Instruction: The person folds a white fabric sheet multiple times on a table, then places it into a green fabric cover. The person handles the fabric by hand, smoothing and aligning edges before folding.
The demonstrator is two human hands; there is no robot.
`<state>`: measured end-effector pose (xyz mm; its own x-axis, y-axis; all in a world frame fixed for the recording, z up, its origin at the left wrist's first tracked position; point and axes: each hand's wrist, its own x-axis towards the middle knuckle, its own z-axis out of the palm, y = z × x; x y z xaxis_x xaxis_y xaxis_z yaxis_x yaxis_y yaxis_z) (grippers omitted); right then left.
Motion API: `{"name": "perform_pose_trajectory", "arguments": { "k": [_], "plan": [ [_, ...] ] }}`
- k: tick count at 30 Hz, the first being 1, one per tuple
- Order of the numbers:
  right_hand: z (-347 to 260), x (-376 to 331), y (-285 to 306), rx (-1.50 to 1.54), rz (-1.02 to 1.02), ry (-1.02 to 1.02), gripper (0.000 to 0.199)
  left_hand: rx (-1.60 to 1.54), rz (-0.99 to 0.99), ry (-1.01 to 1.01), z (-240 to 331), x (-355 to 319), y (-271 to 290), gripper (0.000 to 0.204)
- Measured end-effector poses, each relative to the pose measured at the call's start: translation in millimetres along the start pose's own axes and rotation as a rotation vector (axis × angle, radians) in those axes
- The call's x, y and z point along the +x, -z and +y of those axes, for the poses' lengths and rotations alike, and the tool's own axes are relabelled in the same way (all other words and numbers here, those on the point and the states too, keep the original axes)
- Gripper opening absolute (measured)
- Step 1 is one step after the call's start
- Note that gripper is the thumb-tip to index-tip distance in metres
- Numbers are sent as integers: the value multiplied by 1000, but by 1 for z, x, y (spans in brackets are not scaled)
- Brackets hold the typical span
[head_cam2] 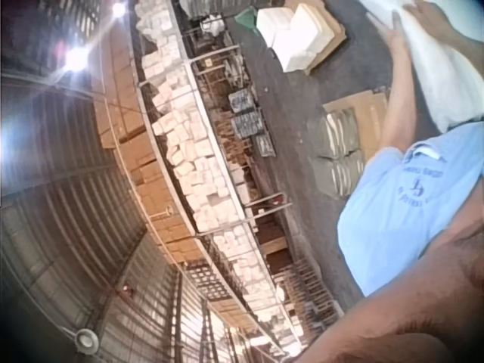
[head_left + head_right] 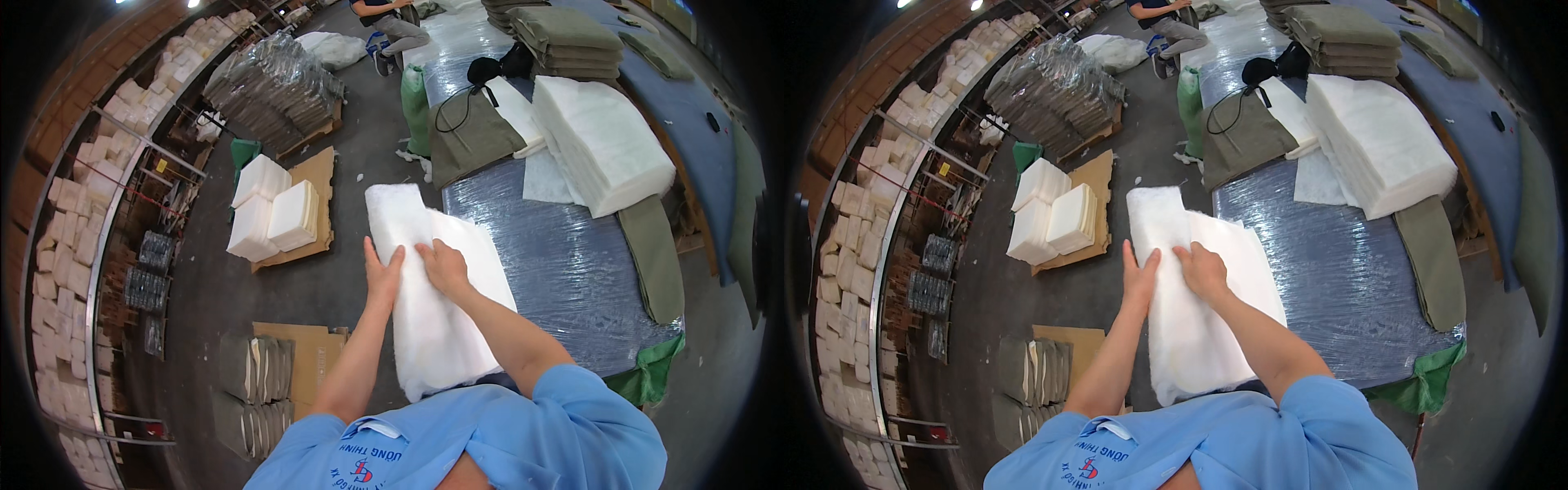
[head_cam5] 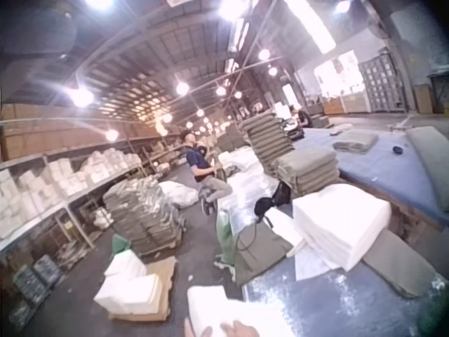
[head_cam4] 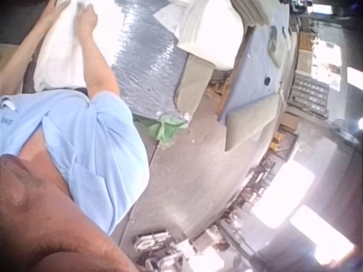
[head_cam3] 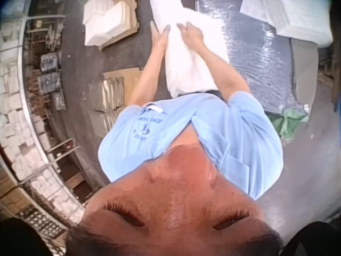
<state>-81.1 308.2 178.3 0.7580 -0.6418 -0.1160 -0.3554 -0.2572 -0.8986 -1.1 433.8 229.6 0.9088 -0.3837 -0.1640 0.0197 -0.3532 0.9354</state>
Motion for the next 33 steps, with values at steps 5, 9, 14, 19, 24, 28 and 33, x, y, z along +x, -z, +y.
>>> {"name": "perform_pose_trajectory", "arguments": {
  "k": [5, 9, 14, 19, 24, 28, 33],
  "plan": [
    [15, 10, -1, -16, 18, 17, 54, 17, -139, 54, 14, 0, -12, 112],
    [26, 23, -2, -24, 33, 60, 55, 65, -145, -5, 9, 1, -14, 111],
    [35, 36, -19, -15, 20, 104, 54, 98, -139, 1, -2, 11, -3, 110],
    [180, 66, 59, -386, 297, -44, 50, 138, -269, -208, 11, 11, -64, 108],
    [206, -3, 43, -202, 107, -403, 38, 166, -64, 11, -9, 4, -3, 107],
    [164, 16, 35, 114, 321, -71, 30, 218, -70, -28, 6, -3, -12, 103],
    [47, 93, 38, 496, -102, -251, 53, 262, -153, -53, 10, 0, -8, 104]
  ]
}}
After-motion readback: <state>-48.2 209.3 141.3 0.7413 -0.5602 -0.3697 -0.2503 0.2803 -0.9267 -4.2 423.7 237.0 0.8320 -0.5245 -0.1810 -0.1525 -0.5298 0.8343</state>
